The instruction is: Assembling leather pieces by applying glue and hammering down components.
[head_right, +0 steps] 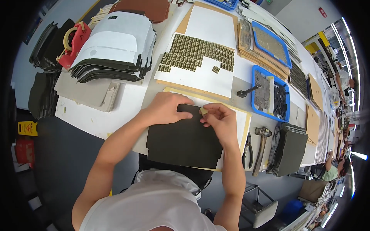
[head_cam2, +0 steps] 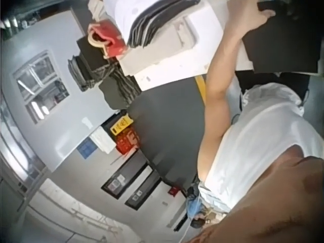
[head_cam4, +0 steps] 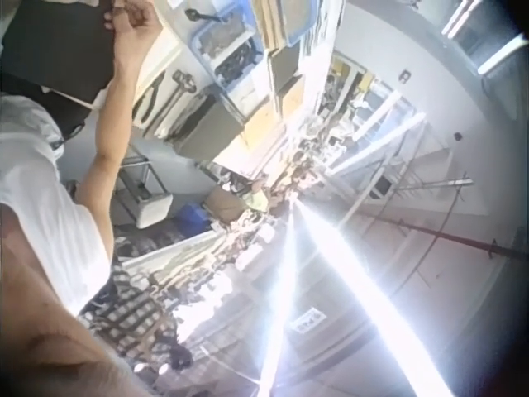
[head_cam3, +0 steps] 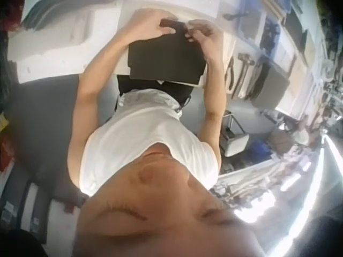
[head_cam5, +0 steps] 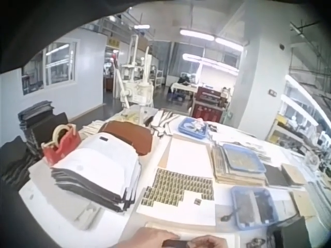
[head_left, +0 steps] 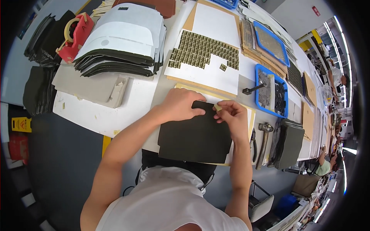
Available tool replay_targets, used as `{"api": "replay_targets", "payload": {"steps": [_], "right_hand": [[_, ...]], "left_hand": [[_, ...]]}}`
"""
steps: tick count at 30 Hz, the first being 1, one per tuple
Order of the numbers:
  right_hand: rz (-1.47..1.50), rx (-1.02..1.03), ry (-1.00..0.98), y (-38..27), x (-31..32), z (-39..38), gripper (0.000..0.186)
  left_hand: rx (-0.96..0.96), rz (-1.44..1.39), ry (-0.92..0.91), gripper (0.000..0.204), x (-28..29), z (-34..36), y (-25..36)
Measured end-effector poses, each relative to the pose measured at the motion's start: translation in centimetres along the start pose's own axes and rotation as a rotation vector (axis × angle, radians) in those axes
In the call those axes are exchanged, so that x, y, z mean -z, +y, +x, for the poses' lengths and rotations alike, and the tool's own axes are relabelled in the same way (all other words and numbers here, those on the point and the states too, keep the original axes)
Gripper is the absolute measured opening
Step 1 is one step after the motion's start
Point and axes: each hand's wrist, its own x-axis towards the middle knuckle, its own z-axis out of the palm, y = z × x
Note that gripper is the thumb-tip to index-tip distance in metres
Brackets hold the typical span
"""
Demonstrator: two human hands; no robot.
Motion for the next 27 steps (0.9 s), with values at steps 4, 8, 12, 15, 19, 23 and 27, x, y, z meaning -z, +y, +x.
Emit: {"api": "replay_targets", "payload": {"steps": [4, 8, 12, 15, 19, 23, 27], "right_hand": [[0.081, 0.016, -0.056, 1.9, -0.6, -0.8, 0.021], [-0.051, 0.097, -0.049, 2.5, -1.5, -1.0, 0.023], [-0.154, 0.133, -0.054, 4.4, -1.3, -0.9, 0.021], [-0.213, 0.208, -0.081, 3.4, -2.0, -0.9, 0.019], [-0.276, 0.243, -0.074, 3.8, -2.2, -0.8, 0.017], [-0.318, 0.193, -0.022, 4.2, -2.2, -0.7, 0.016], [-0.325, 0.22, 0.006, 4.0, -2.4, -0.7, 0.014]], "left_hand": [[0.027, -0.134, -0.123, 0.047, 0.4, -0.1, -0.6], [0.186, -0.209, -0.24, 0.052, 0.8, 0.3, -0.3], [0.171, -0.303, -0.233, 0.049, 0.8, 0.3, -0.4], [0.194, -0.35, -0.243, 0.046, 0.7, 0.3, -0.6], [0.186, -0.377, -0.228, 0.044, 0.6, 0.2, -0.6], [0.133, -0.358, -0.191, 0.047, -0.1, 0.1, -1.6], [0.134, -0.387, -0.196, 0.046, -0.2, 0.1, -1.7]]}}
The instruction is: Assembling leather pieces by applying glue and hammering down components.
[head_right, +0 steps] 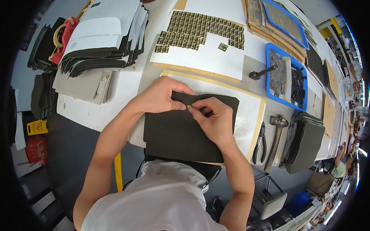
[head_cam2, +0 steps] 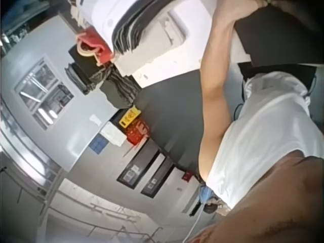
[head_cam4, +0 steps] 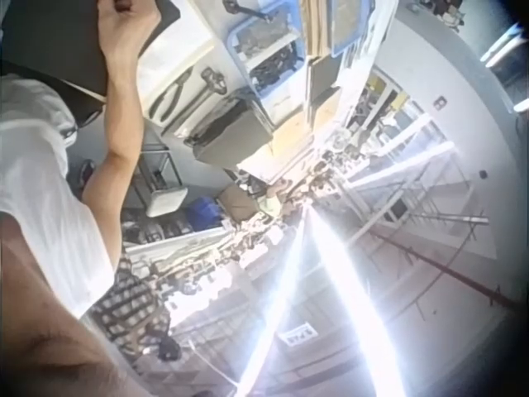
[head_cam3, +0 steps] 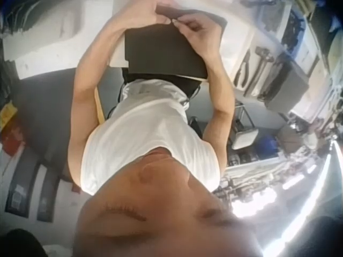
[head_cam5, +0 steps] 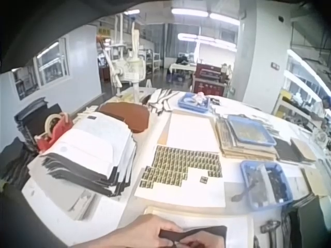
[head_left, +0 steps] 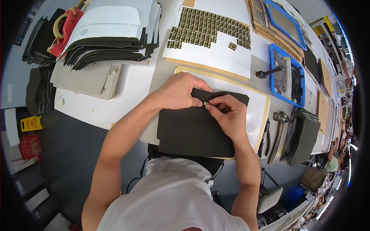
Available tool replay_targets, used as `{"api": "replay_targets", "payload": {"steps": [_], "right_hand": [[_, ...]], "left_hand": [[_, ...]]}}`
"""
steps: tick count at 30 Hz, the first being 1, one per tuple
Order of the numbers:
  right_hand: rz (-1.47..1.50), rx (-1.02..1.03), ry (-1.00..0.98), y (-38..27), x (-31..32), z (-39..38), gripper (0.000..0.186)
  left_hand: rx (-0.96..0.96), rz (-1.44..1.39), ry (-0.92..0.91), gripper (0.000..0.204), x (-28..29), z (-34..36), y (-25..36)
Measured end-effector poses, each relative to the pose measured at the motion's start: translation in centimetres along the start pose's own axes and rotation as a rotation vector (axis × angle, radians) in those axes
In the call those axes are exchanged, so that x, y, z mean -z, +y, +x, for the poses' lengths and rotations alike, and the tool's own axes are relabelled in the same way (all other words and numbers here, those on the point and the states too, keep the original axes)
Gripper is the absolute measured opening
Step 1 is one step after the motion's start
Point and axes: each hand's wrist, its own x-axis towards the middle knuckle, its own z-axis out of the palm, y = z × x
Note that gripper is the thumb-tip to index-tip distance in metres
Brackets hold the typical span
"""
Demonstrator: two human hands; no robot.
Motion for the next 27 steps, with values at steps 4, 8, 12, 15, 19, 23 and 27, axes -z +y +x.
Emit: {"api": "replay_targets", "payload": {"steps": [4, 8, 12, 15, 19, 23, 27], "right_hand": [[0.0, -0.022, 0.006, -0.13, -0.01, 0.01, 0.013], [0.001, -0.033, 0.018, 0.02, 0.11, 0.0, 0.012], [0.0, -0.042, 0.019, -0.02, 0.16, 0.02, 0.012], [-0.014, -0.039, 0.017, -0.09, -0.03, 0.19, 0.012], [0.008, -0.044, 0.028, 0.09, 0.18, 0.09, 0.011], [0.0, -0.042, 0.022, 0.14, -0.03, 0.19, 0.012], [-0.006, -0.039, 0.013, 0.11, 0.11, 0.2, 0.012]], "left_hand": [[-0.001, 0.017, 0.005, 0.046, 0.0, -0.06, 0.12], [0.003, 0.008, 0.012, 0.046, -0.12, -0.03, 0.17], [0.015, -0.005, 0.01, 0.046, -0.2, -0.04, 0.19], [0.019, -0.008, 0.017, 0.045, -0.07, -0.14, 0.0], [0.004, 0.021, 0.02, 0.044, -0.13, 0.03, 0.42], [0.019, -0.007, 0.026, 0.043, -0.1, -0.05, 0.24], [0.0, -0.032, 0.022, 0.042, -0.17, 0.05, -0.05]]}}
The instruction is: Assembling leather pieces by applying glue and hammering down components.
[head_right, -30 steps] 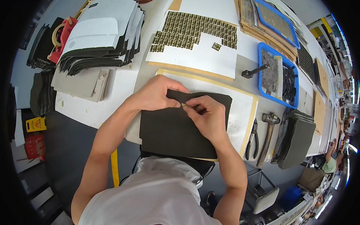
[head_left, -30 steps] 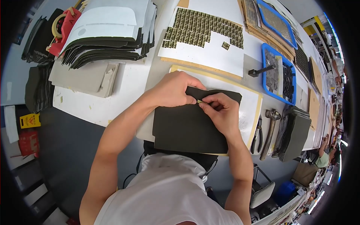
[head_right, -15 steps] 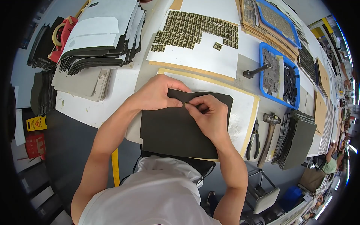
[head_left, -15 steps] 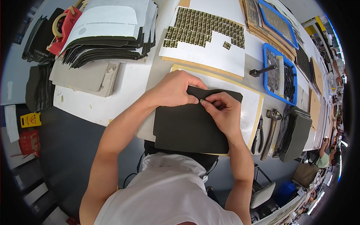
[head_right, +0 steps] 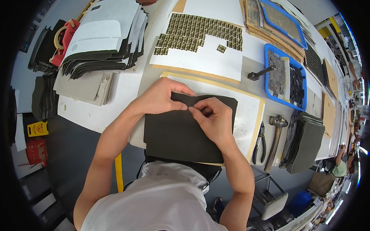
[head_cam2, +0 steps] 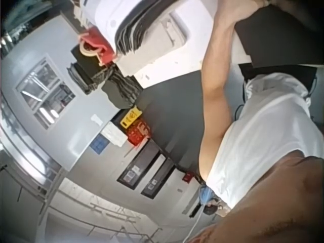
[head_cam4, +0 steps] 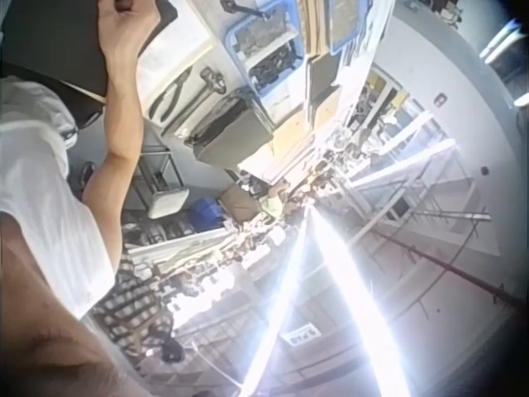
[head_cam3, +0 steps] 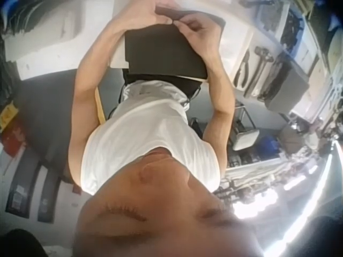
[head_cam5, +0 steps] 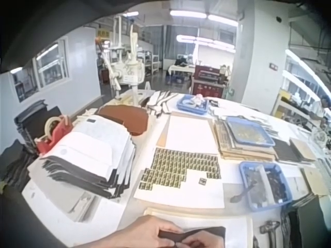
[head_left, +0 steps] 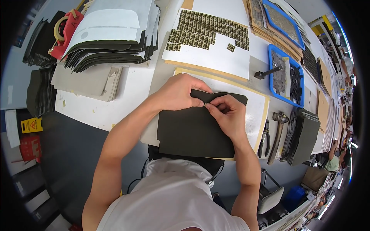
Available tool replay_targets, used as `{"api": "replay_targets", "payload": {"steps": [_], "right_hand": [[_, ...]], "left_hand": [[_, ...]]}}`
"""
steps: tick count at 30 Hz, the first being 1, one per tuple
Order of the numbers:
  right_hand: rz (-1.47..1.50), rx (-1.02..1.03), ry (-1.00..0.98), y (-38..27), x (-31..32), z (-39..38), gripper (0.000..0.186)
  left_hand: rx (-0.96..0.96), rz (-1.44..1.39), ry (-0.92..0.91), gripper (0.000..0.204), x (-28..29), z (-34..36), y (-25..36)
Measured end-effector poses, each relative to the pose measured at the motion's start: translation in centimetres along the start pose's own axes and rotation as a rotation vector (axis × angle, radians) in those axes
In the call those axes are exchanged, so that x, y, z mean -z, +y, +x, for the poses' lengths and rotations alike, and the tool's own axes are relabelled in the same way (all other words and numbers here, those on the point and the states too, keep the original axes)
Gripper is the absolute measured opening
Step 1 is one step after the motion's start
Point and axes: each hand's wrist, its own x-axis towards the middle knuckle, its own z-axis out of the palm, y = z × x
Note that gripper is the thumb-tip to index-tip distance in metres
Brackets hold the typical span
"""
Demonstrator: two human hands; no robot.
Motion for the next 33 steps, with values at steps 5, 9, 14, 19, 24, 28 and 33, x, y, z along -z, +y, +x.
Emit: {"api": "replay_targets", "payload": {"steps": [5, 9, 14, 19, 24, 28, 33], "right_hand": [[0.001, -0.002, 0.001, 0.0, 0.1, -0.1, 0.012], [-0.005, -0.001, 0.004, -0.1, 0.1, -0.1, 0.012], [0.013, 0.004, 0.014, 0.0, -0.1, -0.1, 0.012], [-0.04, 0.109, 0.076, 0.1, -0.3, 0.1, 0.013], [-0.066, 0.137, 0.092, 0.0, -0.1, 0.1, 0.015], [-0.181, 0.308, 0.204, -1.1, 1.8, 0.2, 0.032], [-0.185, 0.142, 0.244, -1.5, 5.7, 0.3, 0.052]], "left_hand": [[-0.024, -0.012, 0.004, 0.042, -0.1, 0.1, -0.1], [-0.011, 0.004, 0.006, 0.042, -0.2, 0.0, 0.0], [0.0, 0.007, -0.003, 0.041, 0.1, -0.1, 0.4], [0.065, -0.094, -0.065, 0.042, 0.3, 0.0, 1.1], [0.026, -0.108, -0.094, 0.041, 0.3, 0.0, 1.2], [-0.071, -0.198, -0.071, 0.04, 0.6, -0.3, 0.6], [0.025, -0.257, -0.09, 0.041, 1.6, -0.4, 1.4]]}}
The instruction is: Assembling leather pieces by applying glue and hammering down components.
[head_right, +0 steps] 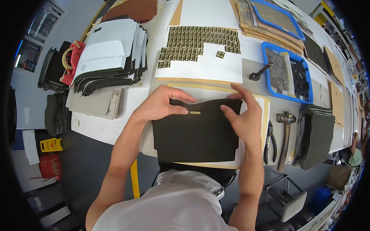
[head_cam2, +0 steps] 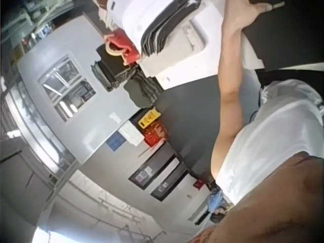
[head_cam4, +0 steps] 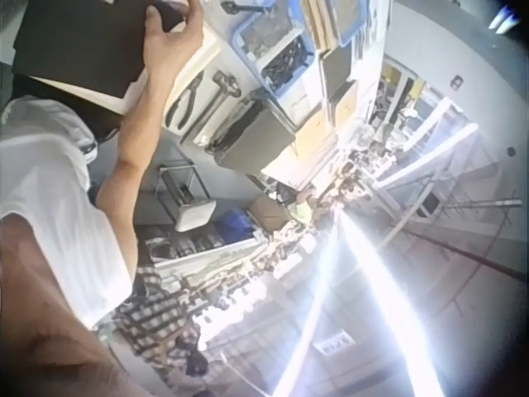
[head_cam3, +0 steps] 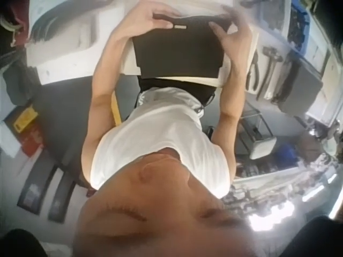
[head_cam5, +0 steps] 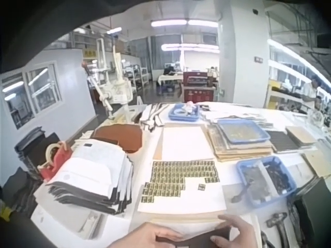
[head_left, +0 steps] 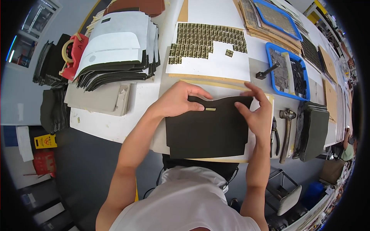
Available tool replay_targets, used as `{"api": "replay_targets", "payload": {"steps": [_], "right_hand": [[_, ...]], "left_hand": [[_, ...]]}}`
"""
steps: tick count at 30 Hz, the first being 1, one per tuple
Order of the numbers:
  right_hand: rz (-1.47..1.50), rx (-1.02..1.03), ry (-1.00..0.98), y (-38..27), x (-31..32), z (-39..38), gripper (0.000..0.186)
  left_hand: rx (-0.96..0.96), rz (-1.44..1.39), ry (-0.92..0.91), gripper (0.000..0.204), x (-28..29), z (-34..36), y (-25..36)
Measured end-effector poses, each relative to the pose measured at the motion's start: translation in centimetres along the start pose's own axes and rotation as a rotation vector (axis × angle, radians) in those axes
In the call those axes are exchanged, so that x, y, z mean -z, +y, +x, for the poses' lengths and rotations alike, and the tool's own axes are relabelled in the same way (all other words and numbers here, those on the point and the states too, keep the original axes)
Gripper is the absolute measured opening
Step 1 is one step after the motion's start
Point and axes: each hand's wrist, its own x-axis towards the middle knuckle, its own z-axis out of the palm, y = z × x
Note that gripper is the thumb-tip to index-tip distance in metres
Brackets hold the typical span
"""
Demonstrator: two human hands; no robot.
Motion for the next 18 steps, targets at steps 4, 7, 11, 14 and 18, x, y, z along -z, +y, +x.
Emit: {"api": "replay_targets", "payload": {"steps": [4, 7, 11, 14, 18], "right_hand": [[0.296, -0.126, -0.037, 1.0, 0.0, -0.3, 0.036], [0.373, -0.09, 0.002, 0.5, -0.7, -0.6, 0.021], [0.501, -0.127, -0.014, 0.2, -1.1, -0.9, 0.018], [0.526, -0.113, -0.013, 0.1, -1.1, -1.1, 0.016], [0.533, -0.083, -0.003, -0.1, -1.1, -1.2, 0.015]], "left_hand": [[-0.056, 0.148, -0.001, 0.043, 0.0, -0.2, 0.7], [0.006, 0.134, 0.066, 0.043, -0.5, -0.2, 0.8], [0.001, 0.173, 0.092, 0.042, -1.0, -0.3, 1.0], [0.025, 0.115, 0.118, 0.041, -1.1, -0.4, 0.9], [0.16, 0.041, 0.114, 0.042, -1.1, -0.5, 1.8]]}}
